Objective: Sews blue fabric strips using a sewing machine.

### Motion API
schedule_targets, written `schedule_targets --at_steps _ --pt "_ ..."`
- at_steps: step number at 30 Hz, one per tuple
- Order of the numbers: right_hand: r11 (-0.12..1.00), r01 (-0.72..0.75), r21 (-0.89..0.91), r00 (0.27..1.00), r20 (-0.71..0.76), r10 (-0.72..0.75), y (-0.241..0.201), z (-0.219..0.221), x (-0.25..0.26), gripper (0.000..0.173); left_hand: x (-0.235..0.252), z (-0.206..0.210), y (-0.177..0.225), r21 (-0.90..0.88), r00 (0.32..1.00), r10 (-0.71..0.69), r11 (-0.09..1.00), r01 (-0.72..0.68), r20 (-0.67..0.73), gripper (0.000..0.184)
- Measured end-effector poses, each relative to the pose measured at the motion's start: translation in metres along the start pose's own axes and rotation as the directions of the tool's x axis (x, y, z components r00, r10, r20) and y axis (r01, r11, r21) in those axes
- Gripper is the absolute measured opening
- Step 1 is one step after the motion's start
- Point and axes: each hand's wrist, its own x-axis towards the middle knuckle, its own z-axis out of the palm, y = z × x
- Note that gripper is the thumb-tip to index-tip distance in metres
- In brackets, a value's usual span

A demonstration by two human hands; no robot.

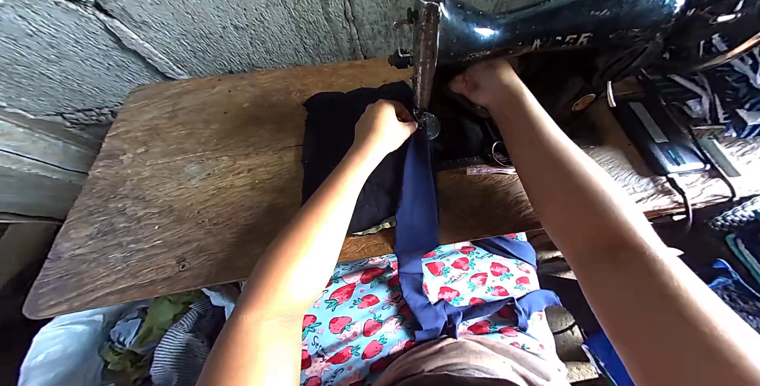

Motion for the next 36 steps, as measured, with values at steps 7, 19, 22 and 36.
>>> schedule_targets --at_steps 7,19,22,36 --pt "0.994 -0.105 -0.039 0.994 0.025 0.106 -0.023 0.018 -0.002 0.038 0.001 -0.003 -0.002 -0.037 1.000 0.021 0.999 -0.020 0.023 0.021" --pt "0.668 0.340 -0.662 0.414 0.743 0.526 0.041 -0.051 -0.189 0.031 -0.009 -0.025 -0.007 -0.019 0.985 0.093 0.996 -0.092 0.147 0.029" --pt "0.592 0.290 -0.751 0.594 0.627 0.504 0.104 -0.053 -0.205 0.048 -0.013 -0.023 0.001 -0.024 0.994 0.023 1.000 -0.020 0.104 0.032" --pt "0.930 0.363 -0.058 0.773 0.575 -0.266 0.144 -0.032 -0.249 0.034 -0.072 0.023 -0.007 0.189 0.864 0.502 0.846 -0.499 0.035 0.045"
